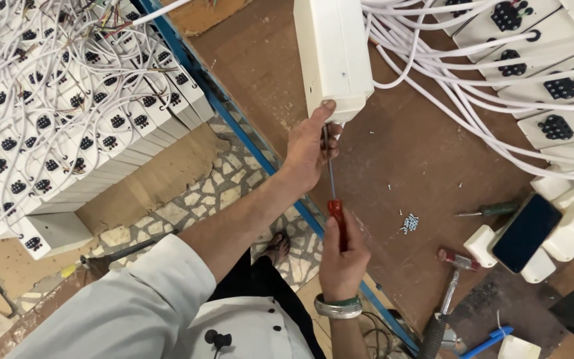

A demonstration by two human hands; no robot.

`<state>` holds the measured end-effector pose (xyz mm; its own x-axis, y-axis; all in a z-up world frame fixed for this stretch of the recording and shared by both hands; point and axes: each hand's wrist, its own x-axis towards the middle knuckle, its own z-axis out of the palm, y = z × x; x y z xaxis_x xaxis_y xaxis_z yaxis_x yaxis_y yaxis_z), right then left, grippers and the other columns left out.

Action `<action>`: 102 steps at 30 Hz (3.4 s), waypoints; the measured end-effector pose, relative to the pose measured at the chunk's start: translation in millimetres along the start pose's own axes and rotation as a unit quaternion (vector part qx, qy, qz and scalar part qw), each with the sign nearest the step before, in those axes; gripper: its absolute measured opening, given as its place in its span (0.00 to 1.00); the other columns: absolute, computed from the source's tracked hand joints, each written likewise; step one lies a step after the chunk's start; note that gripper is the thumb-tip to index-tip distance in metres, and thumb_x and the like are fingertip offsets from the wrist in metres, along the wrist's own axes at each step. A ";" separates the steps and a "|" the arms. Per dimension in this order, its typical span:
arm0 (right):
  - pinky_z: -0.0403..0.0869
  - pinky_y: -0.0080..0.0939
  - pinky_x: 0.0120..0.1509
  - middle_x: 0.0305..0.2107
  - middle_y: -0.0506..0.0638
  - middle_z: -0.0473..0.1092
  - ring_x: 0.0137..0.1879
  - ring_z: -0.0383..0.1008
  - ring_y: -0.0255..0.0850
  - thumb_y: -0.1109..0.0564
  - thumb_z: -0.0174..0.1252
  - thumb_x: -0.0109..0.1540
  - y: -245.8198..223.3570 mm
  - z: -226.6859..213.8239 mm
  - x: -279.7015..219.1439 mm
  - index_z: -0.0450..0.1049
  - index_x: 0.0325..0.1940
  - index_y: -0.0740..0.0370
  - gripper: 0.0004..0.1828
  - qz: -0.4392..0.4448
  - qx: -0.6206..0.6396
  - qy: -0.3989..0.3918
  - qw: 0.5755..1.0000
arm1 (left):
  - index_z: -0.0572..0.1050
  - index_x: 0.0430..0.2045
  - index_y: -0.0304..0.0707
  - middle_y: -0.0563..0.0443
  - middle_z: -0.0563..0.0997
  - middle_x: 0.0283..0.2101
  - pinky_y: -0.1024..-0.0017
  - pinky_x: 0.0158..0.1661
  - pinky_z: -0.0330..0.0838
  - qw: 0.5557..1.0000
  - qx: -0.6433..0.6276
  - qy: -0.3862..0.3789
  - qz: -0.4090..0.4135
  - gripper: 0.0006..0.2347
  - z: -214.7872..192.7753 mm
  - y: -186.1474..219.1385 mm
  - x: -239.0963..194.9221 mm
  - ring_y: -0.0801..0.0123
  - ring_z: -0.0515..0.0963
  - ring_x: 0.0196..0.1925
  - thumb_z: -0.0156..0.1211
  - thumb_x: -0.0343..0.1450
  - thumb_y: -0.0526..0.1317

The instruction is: The person uses a screwdriver to tighten screws on a white plastic cover attached to a long white electrical box. They repeatedly adjust the box and the cover while securing it with multiple screws.

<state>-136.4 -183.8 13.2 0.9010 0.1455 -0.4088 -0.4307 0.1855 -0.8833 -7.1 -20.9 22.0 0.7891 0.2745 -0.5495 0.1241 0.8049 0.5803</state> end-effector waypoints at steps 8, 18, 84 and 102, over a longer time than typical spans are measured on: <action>0.67 0.32 0.29 0.34 0.46 0.71 0.30 0.66 0.31 0.62 0.58 0.66 -17.0 2.4 -3.5 0.68 0.63 0.64 0.21 -0.085 -0.149 0.006 0.985 | 0.69 0.29 0.41 0.60 0.66 0.23 0.76 0.19 0.55 0.999 -0.045 0.013 0.021 0.16 11.0 -12.4 9.6 0.79 0.60 0.20 0.67 0.66 0.51; 0.59 0.29 0.22 0.24 0.44 0.65 0.23 0.59 0.29 0.53 0.53 0.71 -8.1 2.6 -9.7 0.72 0.63 0.66 0.19 0.018 0.069 -0.005 0.997 | 0.68 0.24 0.44 0.61 0.63 0.22 0.75 0.20 0.55 0.999 -0.030 0.036 -0.003 0.15 11.5 -0.8 -1.2 0.78 0.59 0.19 0.65 0.67 0.51; 0.64 0.31 0.25 0.42 0.49 0.73 0.27 0.64 0.31 0.56 0.56 0.66 -24.9 -5.6 -0.2 0.68 0.66 0.60 0.24 0.064 0.117 -0.054 0.990 | 0.68 0.29 0.48 0.65 0.61 0.17 0.77 0.18 0.47 0.998 -0.057 -0.003 0.012 0.14 6.7 -9.0 1.3 0.82 0.55 0.15 0.62 0.67 0.54; 0.71 0.36 0.33 0.39 0.51 0.75 0.35 0.73 0.36 0.58 0.55 0.65 -15.7 6.0 -2.8 0.67 0.66 0.54 0.24 -0.066 0.020 0.008 0.998 | 0.69 0.29 0.49 0.64 0.61 0.18 0.76 0.19 0.47 0.998 -0.057 0.027 -0.014 0.14 8.2 -4.7 -1.7 0.80 0.55 0.16 0.63 0.66 0.54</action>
<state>-132.5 -181.3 29.6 0.9507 0.1016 -0.2930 -0.3092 0.2412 -0.9199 -4.1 -29.5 25.2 0.7523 0.2760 -0.5982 0.0745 0.8665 0.4935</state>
